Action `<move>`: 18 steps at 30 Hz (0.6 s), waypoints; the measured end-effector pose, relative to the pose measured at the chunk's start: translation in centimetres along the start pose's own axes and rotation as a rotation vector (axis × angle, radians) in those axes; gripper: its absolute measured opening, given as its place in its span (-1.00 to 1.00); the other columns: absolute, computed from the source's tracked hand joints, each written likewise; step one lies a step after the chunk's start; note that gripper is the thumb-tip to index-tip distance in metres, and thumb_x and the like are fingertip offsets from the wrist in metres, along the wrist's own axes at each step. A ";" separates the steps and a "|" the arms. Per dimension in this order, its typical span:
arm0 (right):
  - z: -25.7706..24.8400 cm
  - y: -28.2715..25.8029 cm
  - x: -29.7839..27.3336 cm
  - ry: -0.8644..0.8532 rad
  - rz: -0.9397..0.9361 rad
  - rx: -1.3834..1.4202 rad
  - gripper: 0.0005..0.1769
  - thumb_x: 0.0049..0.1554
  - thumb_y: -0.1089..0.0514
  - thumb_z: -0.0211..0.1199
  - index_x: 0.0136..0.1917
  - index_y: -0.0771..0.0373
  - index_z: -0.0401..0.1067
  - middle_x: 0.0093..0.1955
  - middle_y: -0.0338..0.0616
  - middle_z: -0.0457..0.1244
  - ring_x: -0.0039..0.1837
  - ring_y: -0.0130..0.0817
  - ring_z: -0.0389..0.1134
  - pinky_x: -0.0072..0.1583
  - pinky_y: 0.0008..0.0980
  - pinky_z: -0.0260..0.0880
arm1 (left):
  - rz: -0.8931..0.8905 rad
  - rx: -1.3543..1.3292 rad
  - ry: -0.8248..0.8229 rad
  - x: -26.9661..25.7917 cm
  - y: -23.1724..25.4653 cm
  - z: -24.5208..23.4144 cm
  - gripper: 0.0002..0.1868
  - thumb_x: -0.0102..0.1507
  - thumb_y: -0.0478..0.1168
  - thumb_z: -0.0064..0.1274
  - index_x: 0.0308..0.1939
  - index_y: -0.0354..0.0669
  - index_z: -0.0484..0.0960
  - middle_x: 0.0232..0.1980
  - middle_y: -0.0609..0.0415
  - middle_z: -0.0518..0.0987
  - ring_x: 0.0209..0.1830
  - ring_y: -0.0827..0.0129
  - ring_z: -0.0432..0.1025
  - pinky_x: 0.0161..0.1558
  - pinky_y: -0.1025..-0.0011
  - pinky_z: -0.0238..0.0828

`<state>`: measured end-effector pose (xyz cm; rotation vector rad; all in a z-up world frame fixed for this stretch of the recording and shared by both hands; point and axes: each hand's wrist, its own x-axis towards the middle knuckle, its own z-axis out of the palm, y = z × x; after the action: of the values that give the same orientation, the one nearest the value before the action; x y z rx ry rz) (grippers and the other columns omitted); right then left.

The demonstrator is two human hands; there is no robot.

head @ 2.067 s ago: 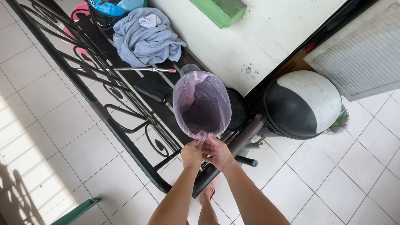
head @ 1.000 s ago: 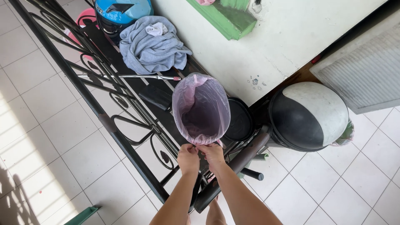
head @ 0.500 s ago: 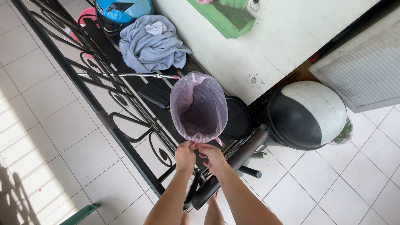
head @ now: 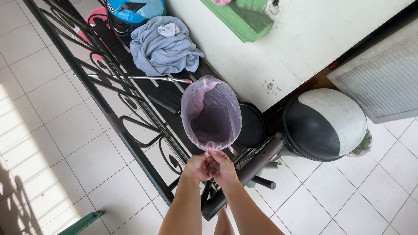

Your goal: Placing new plastic liners into trash bins on a balcony.

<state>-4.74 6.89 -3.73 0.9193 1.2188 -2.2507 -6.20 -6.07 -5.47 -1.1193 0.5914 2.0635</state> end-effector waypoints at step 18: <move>1.7 -4.2 -0.1 0.160 0.105 -0.390 -0.58 -0.03 -0.25 0.41 0.01 -0.05 0.49 -0.02 -0.44 0.32 0.09 -0.44 0.20 0.19 -0.07 0.05 | 0.508 -0.679 0.223 -1.3 -0.3 4.5 -0.73 0.34 -0.11 0.12 -0.04 -0.27 0.60 -0.11 0.10 0.57 -0.27 0.45 0.48 -0.11 0.45 0.48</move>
<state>-7.94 7.68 -0.57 0.9924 1.5685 -1.7961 -7.91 -3.35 -1.99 -1.7378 0.2888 2.7064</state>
